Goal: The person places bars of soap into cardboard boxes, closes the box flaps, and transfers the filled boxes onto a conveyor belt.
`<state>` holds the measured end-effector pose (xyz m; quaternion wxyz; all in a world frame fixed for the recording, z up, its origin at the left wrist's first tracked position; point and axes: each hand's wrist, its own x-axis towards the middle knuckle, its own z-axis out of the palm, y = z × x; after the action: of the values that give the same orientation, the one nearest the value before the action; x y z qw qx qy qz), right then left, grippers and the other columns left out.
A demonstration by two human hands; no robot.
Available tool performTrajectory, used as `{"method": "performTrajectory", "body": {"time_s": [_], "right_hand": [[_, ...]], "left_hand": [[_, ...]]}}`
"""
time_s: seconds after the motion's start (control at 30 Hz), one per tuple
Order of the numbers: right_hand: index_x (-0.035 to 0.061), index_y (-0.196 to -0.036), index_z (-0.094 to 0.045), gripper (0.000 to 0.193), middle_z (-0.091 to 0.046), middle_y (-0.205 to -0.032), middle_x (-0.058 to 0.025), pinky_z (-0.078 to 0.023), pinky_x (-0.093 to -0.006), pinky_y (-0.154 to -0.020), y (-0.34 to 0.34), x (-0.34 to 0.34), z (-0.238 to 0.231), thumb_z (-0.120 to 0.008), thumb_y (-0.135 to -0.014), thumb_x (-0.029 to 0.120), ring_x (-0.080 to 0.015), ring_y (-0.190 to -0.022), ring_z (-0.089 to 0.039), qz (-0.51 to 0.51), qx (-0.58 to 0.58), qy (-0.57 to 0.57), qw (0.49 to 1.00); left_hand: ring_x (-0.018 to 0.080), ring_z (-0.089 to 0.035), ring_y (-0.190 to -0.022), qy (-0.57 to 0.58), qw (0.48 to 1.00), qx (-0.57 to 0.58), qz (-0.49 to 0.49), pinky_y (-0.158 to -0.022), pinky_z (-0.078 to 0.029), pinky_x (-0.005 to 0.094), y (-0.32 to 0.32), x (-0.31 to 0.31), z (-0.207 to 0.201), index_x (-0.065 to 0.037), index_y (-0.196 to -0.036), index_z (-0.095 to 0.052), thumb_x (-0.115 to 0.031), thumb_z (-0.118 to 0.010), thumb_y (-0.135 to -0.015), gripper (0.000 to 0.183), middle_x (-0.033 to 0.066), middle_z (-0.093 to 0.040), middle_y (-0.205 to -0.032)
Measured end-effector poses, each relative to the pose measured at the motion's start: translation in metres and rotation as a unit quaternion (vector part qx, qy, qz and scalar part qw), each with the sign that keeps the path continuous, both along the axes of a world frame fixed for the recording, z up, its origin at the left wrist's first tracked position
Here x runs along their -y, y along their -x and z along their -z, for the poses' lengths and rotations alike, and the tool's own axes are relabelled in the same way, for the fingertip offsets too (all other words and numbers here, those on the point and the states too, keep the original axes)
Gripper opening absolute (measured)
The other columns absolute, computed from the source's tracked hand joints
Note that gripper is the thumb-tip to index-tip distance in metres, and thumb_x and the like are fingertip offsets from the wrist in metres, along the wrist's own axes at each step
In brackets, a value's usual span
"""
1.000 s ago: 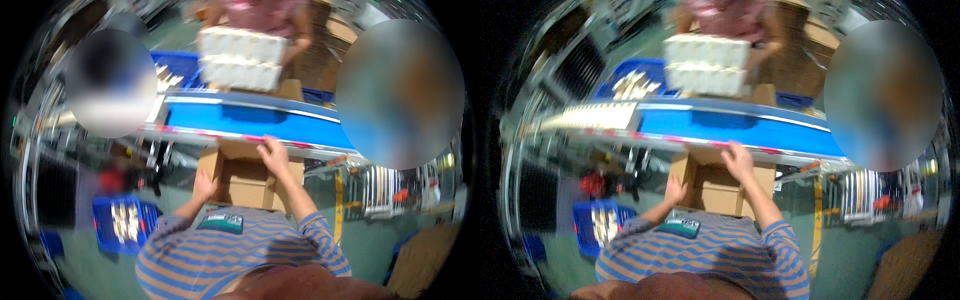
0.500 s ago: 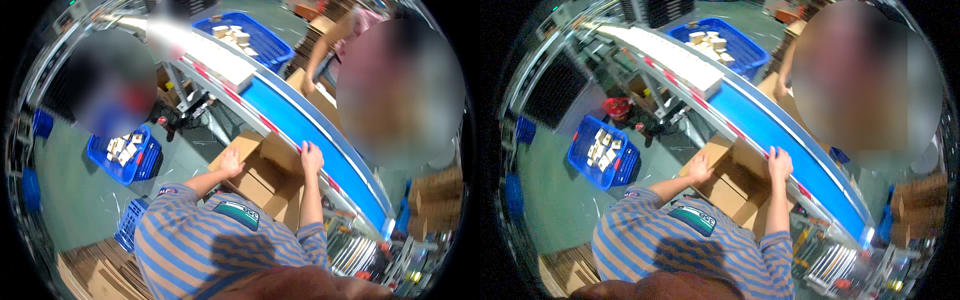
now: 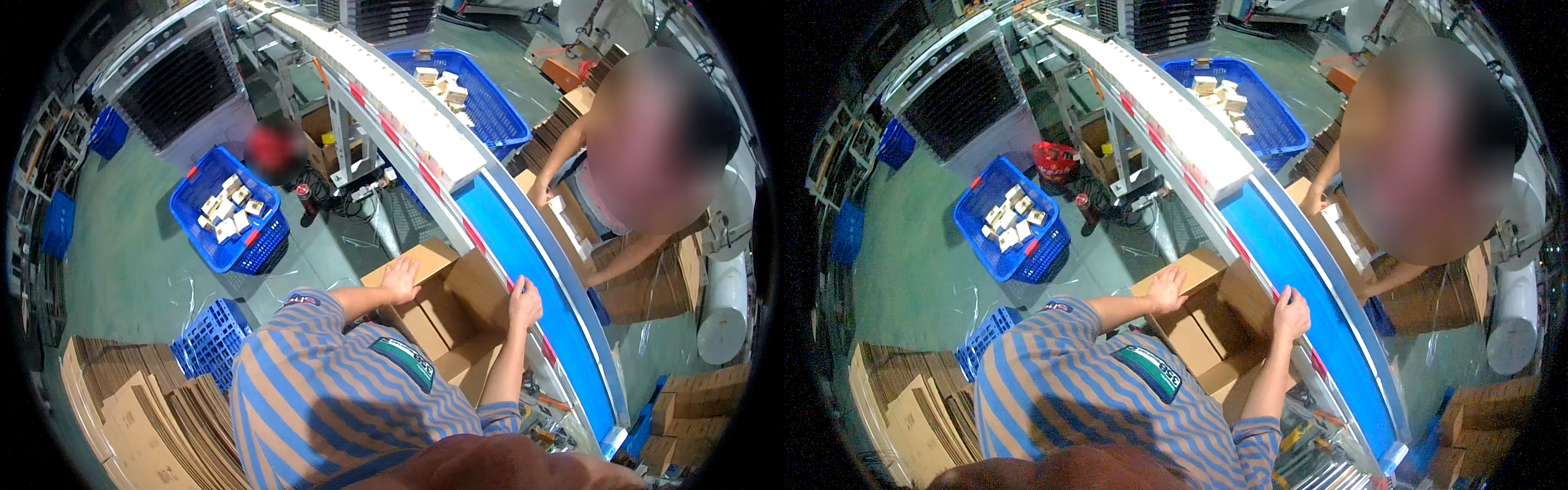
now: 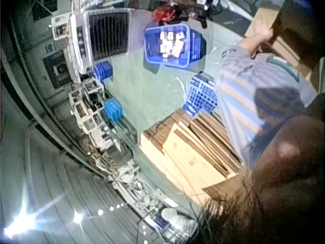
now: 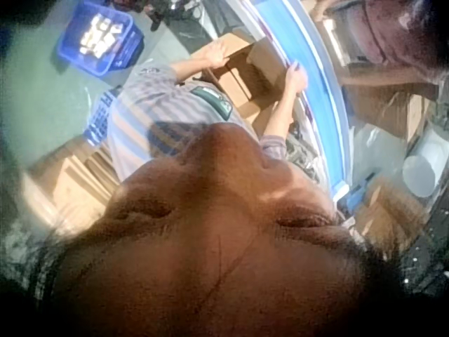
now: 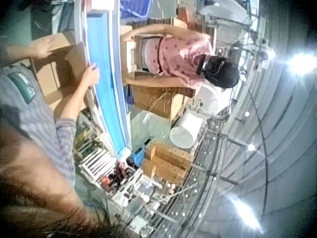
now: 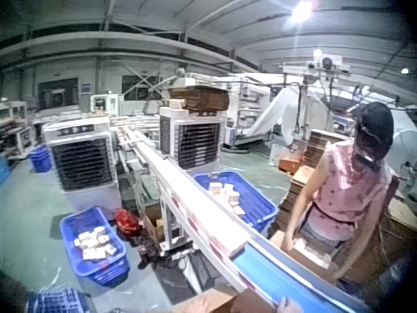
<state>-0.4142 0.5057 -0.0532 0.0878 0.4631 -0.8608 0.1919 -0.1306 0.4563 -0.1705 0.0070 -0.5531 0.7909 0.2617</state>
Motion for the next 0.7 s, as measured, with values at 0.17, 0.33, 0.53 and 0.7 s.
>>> {"method": "performTrajectory", "body": {"time_s": [0.17, 0.33, 0.53, 0.7], "right_hand": [[0.0165, -0.095, -0.070, 0.033, -0.067, -0.092, -0.0086, -0.049, -0.0409, -0.071, -0.008, -0.001, -0.011, -0.050, -0.088, 0.042, -0.0286, -0.084, -0.063, 0.017, 0.008, -0.006, 1.000], [0.0163, -0.092, -0.070, 0.033, -0.067, -0.090, -0.0099, -0.049, -0.0408, -0.070, -0.004, -0.001, -0.006, -0.052, -0.086, 0.043, -0.0285, -0.083, -0.063, 0.013, 0.004, 0.015, 1.000], [0.0138, -0.087, -0.071, 0.032, -0.067, -0.083, -0.0105, -0.049, -0.0408, -0.068, -0.007, 0.001, -0.008, -0.055, -0.085, 0.042, -0.0290, -0.078, -0.063, 0.004, 0.003, 0.049, 0.999], [0.0135, -0.088, -0.070, 0.031, -0.066, -0.084, -0.0114, -0.050, -0.0414, -0.069, -0.010, 0.000, -0.011, -0.055, -0.084, 0.040, -0.0300, -0.077, -0.063, 0.002, -0.006, 0.051, 0.999]], "left_hand": [[0.0321, -0.018, -0.138, 0.005, 1.000, -0.003, 0.006, -0.106, -0.025, 0.0543, 0.000, 0.000, 0.006, -0.007, -0.142, -0.023, -0.039, -0.057, -0.083, 0.076, 0.0174, -0.021, -0.148], [0.0307, -0.020, -0.138, 0.003, 1.000, 0.003, 0.005, -0.106, -0.025, 0.0545, 0.001, -0.001, -0.005, -0.008, -0.142, -0.022, -0.039, -0.058, -0.083, 0.077, 0.0161, -0.022, -0.148], [0.0301, -0.022, -0.137, 0.018, 1.000, 0.022, -0.004, -0.106, -0.027, 0.0531, 0.002, -0.001, -0.003, -0.010, -0.142, -0.024, -0.039, -0.060, -0.082, 0.076, 0.0152, -0.024, -0.147], [0.0312, -0.023, -0.136, 0.026, 0.999, 0.037, -0.002, -0.105, -0.028, 0.0519, 0.006, -0.002, -0.007, -0.008, -0.142, -0.022, -0.038, -0.061, -0.082, 0.078, 0.0156, -0.023, -0.147]]}}
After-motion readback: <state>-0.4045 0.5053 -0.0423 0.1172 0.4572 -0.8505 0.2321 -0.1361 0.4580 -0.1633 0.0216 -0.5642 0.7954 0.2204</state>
